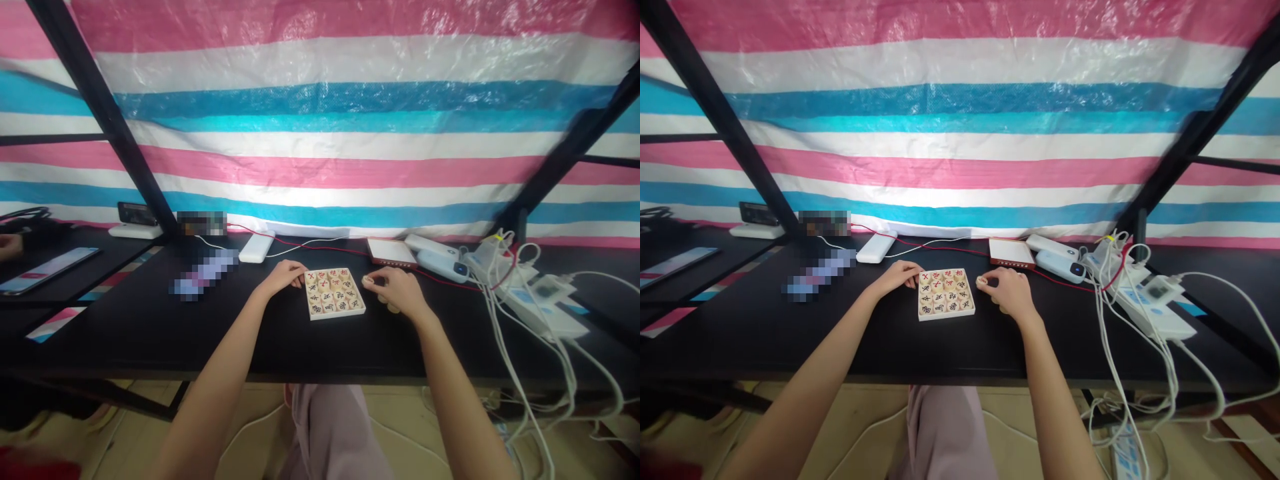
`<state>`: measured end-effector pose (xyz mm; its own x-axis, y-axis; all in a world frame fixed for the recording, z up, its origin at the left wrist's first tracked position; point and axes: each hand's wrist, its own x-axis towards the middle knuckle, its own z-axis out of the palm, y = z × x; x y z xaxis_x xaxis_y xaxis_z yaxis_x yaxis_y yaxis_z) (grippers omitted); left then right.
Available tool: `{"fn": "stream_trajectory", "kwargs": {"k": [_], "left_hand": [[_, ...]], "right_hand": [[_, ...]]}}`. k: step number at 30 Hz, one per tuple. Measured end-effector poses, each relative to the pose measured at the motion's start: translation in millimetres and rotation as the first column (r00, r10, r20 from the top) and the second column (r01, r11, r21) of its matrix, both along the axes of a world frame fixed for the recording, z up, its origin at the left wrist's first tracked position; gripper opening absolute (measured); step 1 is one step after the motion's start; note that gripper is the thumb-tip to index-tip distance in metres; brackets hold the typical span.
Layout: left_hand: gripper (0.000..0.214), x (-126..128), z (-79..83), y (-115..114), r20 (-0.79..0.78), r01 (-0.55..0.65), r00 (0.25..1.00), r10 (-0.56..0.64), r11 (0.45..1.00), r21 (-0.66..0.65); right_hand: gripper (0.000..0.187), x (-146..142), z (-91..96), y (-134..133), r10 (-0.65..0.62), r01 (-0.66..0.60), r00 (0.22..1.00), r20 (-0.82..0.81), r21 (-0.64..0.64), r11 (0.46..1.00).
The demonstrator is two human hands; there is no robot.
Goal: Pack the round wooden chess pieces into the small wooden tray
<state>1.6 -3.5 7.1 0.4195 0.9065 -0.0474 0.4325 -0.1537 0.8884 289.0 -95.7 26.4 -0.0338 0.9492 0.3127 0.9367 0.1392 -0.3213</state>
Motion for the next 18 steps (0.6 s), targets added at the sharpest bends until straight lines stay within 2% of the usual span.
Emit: {"fn": "stream_trajectory", "kwargs": {"k": [2, 5, 9, 18], "left_hand": [[0.026, 0.1, -0.2, 0.6, 0.0, 0.0, 1.0, 0.0, 1.0, -0.001], [0.026, 0.0, -0.8, 1.4, 0.003, 0.003, 1.0, -0.003, 1.0, 0.003], [0.026, -0.4, -1.1, 1.5, 0.004, 0.012, 1.0, -0.012, 1.0, 0.013], [0.027, -1.0, -1.3, 1.5, 0.0, 0.015, 1.0, -0.015, 1.0, 0.019]], "right_hand": [[0.026, -5.7, -1.0, 1.3, 0.05, -0.045, 0.998, -0.045, 0.118, 0.992], [0.026, -14.3, -3.4, 1.9, 0.149, -0.132, 0.986, -0.073, 0.196, 0.972], [0.027, -24.4, -7.3, 0.5, 0.207, -0.197, 0.978, -0.029, 0.207, 0.958], [0.029, -32.4, -12.4, 0.2, 0.207, -0.223, 0.974, 0.093, 0.225, 0.949]]}}
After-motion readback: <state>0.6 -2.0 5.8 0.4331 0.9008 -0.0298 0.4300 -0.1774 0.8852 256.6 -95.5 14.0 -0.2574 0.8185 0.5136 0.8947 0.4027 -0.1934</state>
